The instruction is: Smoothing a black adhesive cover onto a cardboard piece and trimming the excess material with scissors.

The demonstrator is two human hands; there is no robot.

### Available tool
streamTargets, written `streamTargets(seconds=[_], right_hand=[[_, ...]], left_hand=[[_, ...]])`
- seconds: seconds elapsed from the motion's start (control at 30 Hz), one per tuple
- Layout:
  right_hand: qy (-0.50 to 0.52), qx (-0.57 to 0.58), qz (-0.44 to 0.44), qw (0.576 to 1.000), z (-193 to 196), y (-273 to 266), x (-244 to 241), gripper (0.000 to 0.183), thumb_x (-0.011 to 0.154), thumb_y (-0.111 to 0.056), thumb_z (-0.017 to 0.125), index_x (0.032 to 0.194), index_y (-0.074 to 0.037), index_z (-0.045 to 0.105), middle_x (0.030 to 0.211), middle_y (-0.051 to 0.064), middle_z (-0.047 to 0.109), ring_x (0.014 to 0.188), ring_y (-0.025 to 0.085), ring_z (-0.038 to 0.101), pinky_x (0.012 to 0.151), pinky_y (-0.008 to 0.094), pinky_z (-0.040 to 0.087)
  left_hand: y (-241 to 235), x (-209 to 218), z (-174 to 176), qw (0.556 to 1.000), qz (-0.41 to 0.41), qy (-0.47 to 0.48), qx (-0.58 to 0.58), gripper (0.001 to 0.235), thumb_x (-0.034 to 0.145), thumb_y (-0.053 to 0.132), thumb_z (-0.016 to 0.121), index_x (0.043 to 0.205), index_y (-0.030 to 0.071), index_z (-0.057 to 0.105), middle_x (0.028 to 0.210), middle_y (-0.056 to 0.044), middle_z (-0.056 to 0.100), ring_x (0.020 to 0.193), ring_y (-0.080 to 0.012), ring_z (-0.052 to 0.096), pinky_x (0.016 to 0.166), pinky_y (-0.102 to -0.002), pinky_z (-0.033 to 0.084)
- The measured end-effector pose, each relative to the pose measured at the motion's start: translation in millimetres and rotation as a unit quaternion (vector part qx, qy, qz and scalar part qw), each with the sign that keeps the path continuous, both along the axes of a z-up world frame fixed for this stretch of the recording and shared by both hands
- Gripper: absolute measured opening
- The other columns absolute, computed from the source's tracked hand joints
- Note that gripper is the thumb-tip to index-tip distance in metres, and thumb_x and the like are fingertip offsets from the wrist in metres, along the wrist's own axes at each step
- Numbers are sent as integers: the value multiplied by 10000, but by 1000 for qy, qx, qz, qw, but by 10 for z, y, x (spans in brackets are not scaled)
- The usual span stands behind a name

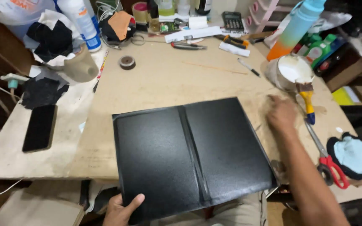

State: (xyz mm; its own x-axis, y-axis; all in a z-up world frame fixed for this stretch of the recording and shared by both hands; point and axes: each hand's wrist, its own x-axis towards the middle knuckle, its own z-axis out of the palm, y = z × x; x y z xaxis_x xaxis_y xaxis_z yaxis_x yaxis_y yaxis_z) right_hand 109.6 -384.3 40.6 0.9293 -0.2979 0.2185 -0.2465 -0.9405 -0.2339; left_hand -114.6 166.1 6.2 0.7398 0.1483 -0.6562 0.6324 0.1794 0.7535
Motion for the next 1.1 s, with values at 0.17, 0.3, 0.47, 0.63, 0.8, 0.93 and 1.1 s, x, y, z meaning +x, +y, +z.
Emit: streamTargets(seconds=[0.17,0.3,0.47,0.63,0.8,0.93,1.1], right_hand=[[-211,28,183,960,-71,-216,-690,516,1095,-300,487,1439,75,573,1408,328,590,1308,496,519,1136,553,346],[50,631,-1,774,806,970,-1343,924,788,-489,576,1643,-230,338,1274,163,650,956,294,608,733,425,471],[28,648,122,751,45,521,-1244,120,934,-167,737,911,-54,705,823,74,720,670,191,650,613,326,512],[-31,543,149,826,845,638,-1713,265,915,-242,698,1086,-42,722,990,38,706,871,138,610,783,311,465],[-222,347,180,893,1134,258,-1985,411,931,-200,767,648,-133,477,733,-83,389,745,51,357,623,268,284],[-254,-3,505,825,1003,295,-1896,426,1028,-373,565,1355,-109,631,1396,116,663,1124,300,644,959,416,497],[-50,-43,261,963,62,32,-2005,893,567,149,544,1411,-134,610,1425,201,611,1196,432,599,876,566,527]], left_hand=[[83,38,-292,996,-65,31,57,561,797,293,794,1211,-86,814,1254,-131,786,1153,-284,725,923,-420,556],[12,-21,-359,996,-29,-69,52,401,827,181,807,1140,-67,842,1209,-105,786,1098,-233,708,900,-374,566],[-6,-162,7,995,13,-96,-3,434,843,85,765,1251,-62,757,1237,-181,780,1099,-284,701,1019,-419,576],[432,-179,83,939,-117,-148,287,377,751,376,831,829,8,802,782,-46,723,764,-156,631,728,-333,530],[1811,921,-86,175,-364,-559,724,647,916,119,664,1500,330,483,500,66,561,437,-194,578,373,-390,407],[1297,1329,889,637,-76,-395,657,187,978,291,891,1160,248,888,1116,-44,827,1006,-211,745,921,-365,505],[1238,1690,676,406,-192,-347,823,701,909,254,579,1606,330,544,1405,15,719,1143,-314,751,891,-450,658]])
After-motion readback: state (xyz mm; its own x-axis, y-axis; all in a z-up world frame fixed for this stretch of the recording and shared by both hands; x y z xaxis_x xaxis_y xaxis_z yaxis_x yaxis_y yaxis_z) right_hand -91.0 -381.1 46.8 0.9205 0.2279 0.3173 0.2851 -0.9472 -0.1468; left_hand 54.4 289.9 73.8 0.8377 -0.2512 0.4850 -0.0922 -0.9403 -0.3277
